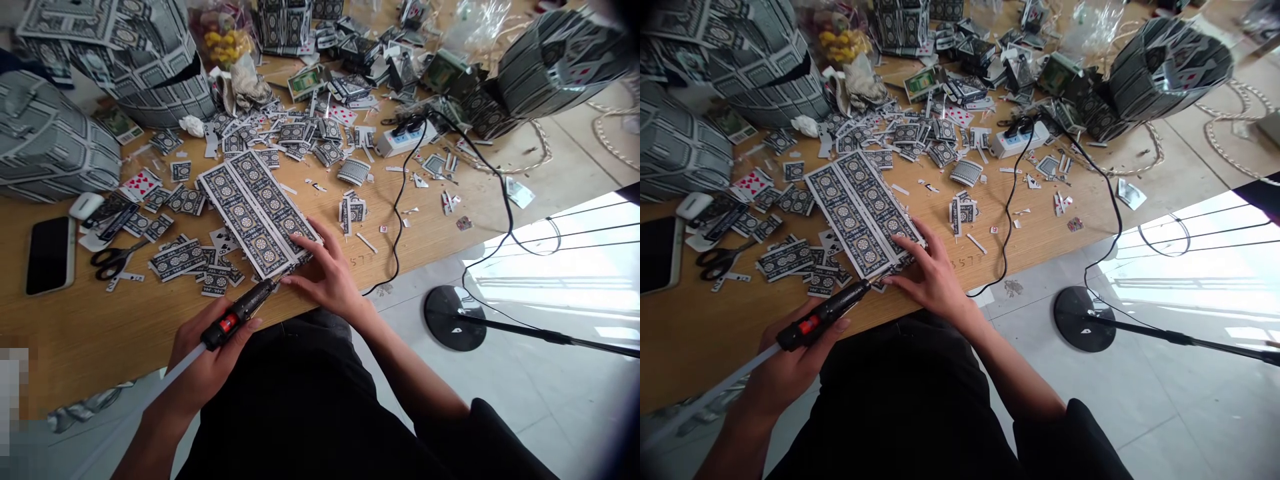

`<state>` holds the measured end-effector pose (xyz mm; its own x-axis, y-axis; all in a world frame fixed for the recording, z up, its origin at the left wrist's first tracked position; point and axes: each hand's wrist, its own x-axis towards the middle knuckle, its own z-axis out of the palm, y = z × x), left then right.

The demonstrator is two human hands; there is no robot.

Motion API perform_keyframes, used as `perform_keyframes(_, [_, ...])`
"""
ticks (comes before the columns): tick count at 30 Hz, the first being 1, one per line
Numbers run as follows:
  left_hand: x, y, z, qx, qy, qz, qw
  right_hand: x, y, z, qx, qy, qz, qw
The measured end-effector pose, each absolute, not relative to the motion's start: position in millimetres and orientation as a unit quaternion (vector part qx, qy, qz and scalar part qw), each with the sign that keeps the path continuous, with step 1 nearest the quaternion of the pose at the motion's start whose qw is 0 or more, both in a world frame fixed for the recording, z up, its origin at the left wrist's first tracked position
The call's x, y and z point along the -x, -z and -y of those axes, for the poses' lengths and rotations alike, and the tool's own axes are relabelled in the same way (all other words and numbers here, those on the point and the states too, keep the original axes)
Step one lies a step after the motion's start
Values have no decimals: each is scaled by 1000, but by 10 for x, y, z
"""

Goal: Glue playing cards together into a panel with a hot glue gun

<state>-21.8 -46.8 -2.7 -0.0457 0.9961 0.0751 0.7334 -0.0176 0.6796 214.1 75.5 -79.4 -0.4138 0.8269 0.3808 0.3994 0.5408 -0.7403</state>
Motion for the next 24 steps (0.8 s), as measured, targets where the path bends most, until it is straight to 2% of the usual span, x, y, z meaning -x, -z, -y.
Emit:
perform_keyframes(18, [342,138,640,-675,-296,-655,171,-2130,842,-776,378,-301,780,397])
perform_keyframes(24, [332,94,642,-665,-286,-663,190,-2131,838,-780,378,-301,779,398])
